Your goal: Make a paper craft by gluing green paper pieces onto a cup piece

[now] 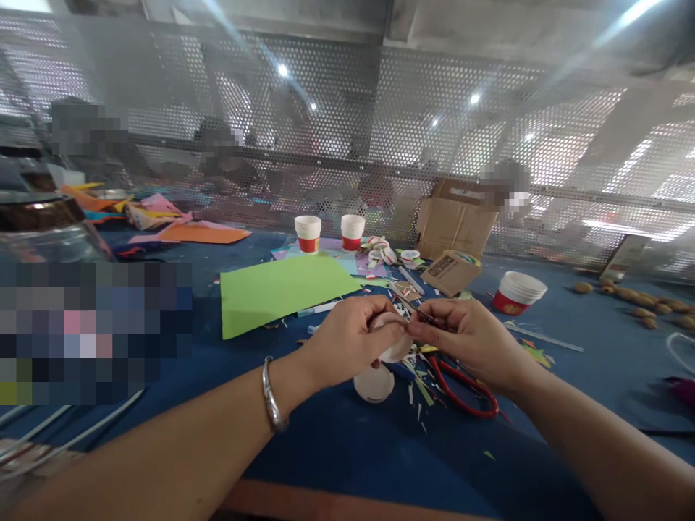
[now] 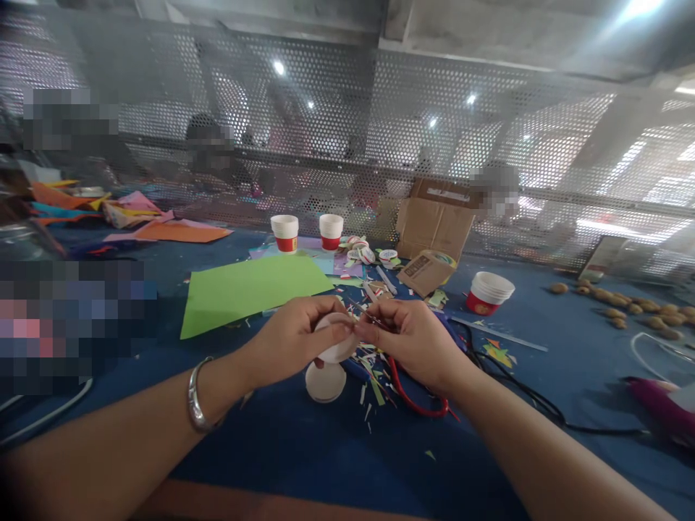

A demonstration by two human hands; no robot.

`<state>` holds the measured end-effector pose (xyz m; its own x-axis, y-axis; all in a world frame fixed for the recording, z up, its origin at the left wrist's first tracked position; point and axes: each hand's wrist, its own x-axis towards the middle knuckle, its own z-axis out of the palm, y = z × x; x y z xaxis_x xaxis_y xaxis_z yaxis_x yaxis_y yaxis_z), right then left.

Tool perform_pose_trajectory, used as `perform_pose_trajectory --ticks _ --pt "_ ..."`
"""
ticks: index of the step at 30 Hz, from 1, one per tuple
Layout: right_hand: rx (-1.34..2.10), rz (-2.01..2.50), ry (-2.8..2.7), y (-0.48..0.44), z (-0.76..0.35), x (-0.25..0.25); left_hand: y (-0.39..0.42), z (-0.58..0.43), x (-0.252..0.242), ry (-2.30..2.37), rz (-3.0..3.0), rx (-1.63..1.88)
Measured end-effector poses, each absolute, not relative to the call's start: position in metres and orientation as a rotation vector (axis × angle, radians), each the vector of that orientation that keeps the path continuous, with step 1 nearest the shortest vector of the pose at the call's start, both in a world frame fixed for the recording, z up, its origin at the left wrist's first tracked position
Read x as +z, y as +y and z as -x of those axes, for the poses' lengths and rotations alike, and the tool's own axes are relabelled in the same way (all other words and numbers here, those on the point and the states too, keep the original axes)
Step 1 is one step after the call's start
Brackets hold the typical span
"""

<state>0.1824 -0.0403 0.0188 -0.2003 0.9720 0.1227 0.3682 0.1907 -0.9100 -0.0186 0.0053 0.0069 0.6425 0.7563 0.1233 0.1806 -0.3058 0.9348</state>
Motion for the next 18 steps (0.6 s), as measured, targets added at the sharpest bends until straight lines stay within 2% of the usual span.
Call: perform_pose_trajectory --ticks 12,18 --pt "1.152 1.221 -1.616 -0.0398 -0.1803 0.016 0.0123 0.0189 0.0082 0.624 -1.485 0.526" --pt "0.839 1.34 -1.708 -0.0384 -0.1836 0.017 0.0135 0.0149 0.0065 0.708 -1.327 0.712"
